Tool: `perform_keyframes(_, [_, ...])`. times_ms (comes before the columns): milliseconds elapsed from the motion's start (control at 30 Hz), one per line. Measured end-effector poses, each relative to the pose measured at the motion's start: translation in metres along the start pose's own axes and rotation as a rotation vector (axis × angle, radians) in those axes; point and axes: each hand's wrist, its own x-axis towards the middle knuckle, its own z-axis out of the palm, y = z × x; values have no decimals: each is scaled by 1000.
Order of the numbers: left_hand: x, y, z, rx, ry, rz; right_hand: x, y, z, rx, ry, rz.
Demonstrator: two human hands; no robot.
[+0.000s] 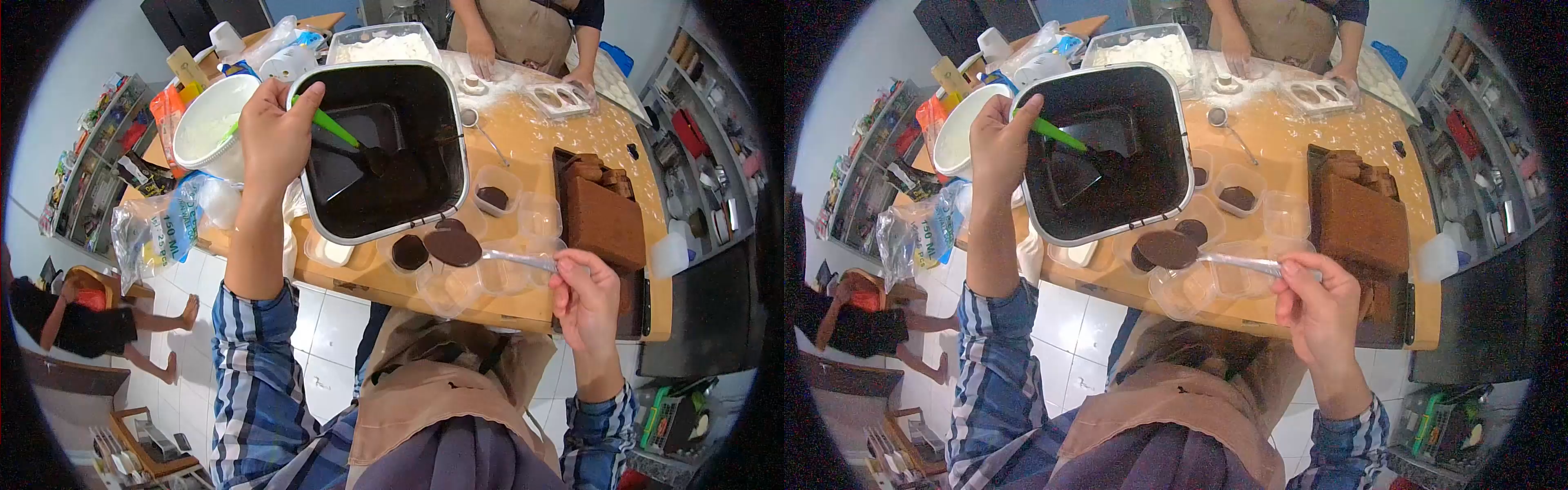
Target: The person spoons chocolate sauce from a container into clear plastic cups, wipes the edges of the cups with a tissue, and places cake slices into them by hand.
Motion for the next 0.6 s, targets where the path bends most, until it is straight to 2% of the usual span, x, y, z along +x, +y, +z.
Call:
perform_keyframes(167, [-2, -3, 0, 1, 10, 26, -12, 19, -19, -65, 0, -10])
perform_keyframes(267, [-6, 4, 1, -26, 16, 27, -20, 23, -17, -235, 18, -49])
perform_keyframes(433, [-5, 4, -3, 85, 19, 7, -30, 23, -15, -384, -107, -261])
perform_keyframes(600, [-3, -4, -4, 37, 7, 20, -37, 14, -12, -530, -172, -452])
